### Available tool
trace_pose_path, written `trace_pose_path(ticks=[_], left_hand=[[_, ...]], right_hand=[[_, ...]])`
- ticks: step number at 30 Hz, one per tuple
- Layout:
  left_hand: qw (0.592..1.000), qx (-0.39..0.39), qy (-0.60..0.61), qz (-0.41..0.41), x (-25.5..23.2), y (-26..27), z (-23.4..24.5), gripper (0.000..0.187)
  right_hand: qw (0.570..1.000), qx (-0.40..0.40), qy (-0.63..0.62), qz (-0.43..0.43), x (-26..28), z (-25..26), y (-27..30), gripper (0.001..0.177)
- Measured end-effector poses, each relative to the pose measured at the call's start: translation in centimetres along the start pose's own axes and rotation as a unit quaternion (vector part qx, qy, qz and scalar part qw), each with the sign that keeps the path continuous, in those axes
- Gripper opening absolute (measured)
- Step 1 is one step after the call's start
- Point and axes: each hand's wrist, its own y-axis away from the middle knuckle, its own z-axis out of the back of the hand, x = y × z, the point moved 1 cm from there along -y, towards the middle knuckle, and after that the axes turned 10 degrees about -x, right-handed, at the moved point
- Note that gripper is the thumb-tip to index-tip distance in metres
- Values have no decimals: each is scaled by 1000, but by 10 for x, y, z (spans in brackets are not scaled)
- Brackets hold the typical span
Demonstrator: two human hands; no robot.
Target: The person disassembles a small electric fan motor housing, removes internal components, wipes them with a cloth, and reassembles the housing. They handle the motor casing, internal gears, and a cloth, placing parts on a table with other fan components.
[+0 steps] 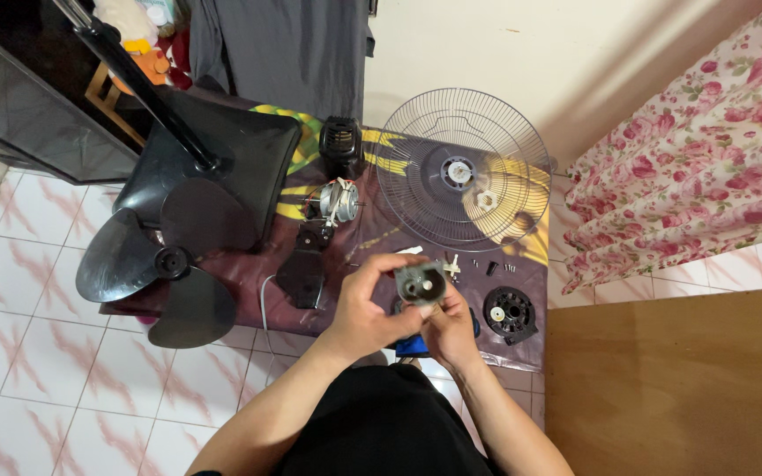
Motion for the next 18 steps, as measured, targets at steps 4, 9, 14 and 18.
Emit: trace_pose_path(ticks=[4, 9, 14, 18], left_hand=[[957, -80, 208, 186, 24, -1, 2, 45], [909, -148, 253, 297, 41, -2, 6, 44], [854, -140, 324, 383, 37, -5, 6, 35], [822, -145, 357, 420, 37, -6, 6, 32]], right_hand=[[961, -5, 238, 143, 10, -4, 1, 9], [851, -31, 449, 272, 40, -29, 11, 9], [790, -29, 510, 338, 62, -61, 18, 10], [774, -23, 523, 356, 71, -76, 19, 10]])
